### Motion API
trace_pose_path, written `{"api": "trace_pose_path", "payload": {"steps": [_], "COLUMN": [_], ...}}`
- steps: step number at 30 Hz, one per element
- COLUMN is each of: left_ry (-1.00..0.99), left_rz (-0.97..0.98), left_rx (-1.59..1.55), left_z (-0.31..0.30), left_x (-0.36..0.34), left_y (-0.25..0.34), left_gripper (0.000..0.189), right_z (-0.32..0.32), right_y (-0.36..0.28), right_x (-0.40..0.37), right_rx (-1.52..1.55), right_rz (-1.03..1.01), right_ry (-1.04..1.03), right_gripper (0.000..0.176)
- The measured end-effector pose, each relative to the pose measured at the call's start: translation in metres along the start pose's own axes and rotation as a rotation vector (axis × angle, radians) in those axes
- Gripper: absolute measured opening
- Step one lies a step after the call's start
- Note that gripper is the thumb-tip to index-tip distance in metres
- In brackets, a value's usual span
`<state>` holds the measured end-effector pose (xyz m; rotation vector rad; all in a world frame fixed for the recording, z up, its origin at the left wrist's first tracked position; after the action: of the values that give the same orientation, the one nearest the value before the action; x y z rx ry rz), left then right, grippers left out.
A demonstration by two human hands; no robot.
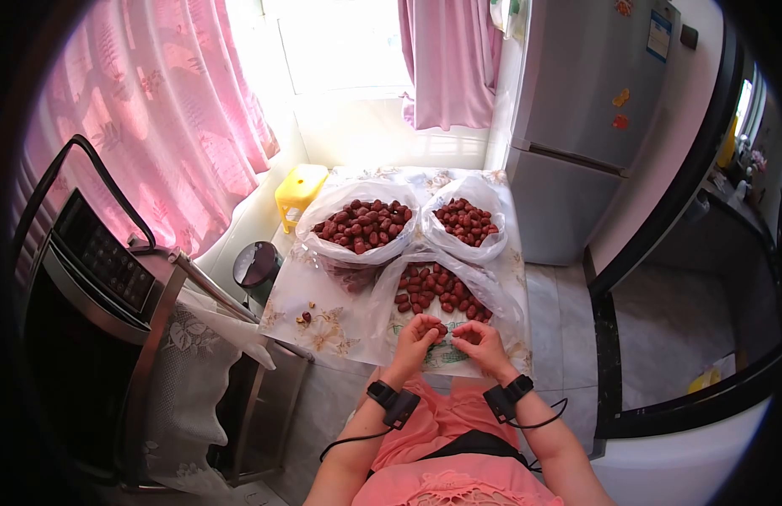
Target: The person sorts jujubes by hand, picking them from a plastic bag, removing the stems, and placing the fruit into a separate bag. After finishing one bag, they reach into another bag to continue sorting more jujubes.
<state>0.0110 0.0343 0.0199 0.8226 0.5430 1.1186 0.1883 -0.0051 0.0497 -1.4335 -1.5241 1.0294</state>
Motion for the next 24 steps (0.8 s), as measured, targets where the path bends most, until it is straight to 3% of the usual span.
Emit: {"api": "trace_pose_path", "payload": {"steps": [15,24], "left_ry": [-0.028,-0.021], "left_rz": [-0.039,0.004], "left_rx": [0.175,0.267], "left_z": [0.005,0.001], "left_x": [-0.002,0.0], "left_y": [0.0,-0.007], "left_gripper": [0.02,0.017], "right_z": [0.002,0.002], "right_y": [0.002,0.009], "right_x": [0.001,0.002], "right_rx": [0.02,-0.029], "right_rz": [-0.029,-0.021], "right_ry": [0.057,-0.029], "right_gripper": [0.017,0.018]}}
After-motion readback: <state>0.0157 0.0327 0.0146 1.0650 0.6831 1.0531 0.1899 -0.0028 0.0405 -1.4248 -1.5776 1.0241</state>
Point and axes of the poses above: each hand's wrist, its own x-axis towards the middle knuckle, its own z-axis out of the palm, y = z × x, the point moved 4 cm from there along x, towards the middle knuckle, and after that the axes turned 15 degrees about -x, right-handed, at the moved point
